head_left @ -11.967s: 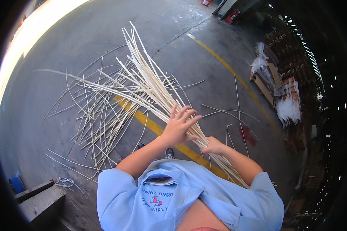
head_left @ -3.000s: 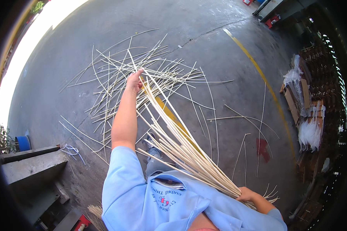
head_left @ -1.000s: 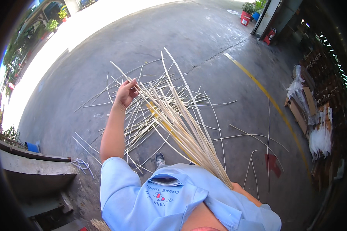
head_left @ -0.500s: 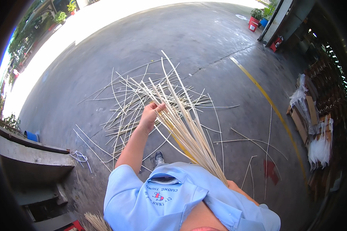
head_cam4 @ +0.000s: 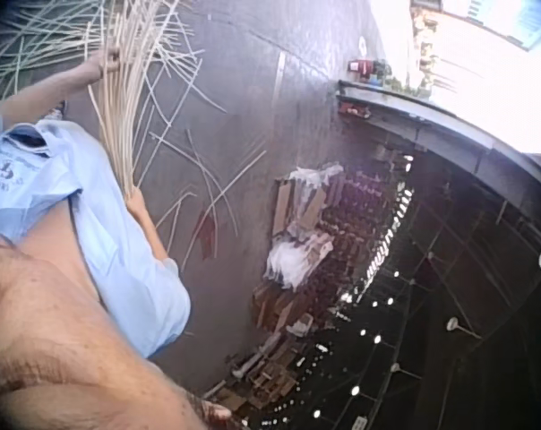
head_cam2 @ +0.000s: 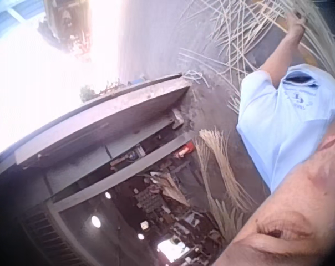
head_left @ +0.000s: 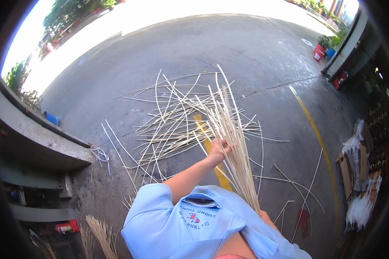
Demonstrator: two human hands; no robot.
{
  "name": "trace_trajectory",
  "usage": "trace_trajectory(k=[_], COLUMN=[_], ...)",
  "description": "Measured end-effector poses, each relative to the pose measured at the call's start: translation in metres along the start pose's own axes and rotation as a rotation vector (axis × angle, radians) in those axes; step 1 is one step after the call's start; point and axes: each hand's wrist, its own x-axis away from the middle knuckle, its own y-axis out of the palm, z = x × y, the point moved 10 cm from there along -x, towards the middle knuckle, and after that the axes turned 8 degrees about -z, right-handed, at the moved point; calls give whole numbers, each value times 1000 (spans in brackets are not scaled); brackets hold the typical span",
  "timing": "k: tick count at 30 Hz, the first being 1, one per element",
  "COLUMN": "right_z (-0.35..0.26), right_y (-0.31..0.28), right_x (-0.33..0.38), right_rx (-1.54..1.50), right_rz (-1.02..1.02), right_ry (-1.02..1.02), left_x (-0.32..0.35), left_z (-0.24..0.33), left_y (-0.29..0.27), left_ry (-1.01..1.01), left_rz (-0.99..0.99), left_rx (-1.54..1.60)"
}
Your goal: The person gathers loose bamboo sticks from the floor, aligns them into bundles, and repeatedly lifts and drops them to separate and reorganize the sticks. The person continues this process across multiple piles, handling the sticks by hand without tools.
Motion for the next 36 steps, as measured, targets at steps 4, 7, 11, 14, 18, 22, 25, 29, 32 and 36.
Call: trace_trajectory(k=[4,7,11,14,18,22,25,29,32,36], right_z=[-44,-93,-111,-142,-176,-159,-131,-83,-60,-46], right_y=[3,-6,-27,-19,27,48,69,85,93,108], right_x=[-20,-34,-46,-64,-78,-74,-59,-26,4,14], right_rx=[16,86,-202,-215,-326,-468,-535,-502,-403,-413], right_rz=[-16,-19,42,-67,-348,-514,-610,-573,-532,-533], right_ry=[-77,-125,26,41,161,389,570,848,1060,1216], left_x=[-9,12,26,69,62,39,53,123,173,204], left_z=[-23,3,-43,-86,-79,-114,-148,-218,-247,-276], left_y=[-22,-76,-62,-3,68,58,61,102,128,140], left_ry=[-64,169,-97,-489,-384,-361,-462,-730,-952,-1131], left_rz=[57,564,296,24,-50,47,106,189,226,243], left_rx=[-139,-469,304,461,907,1045,1174,1296,1343,1388])
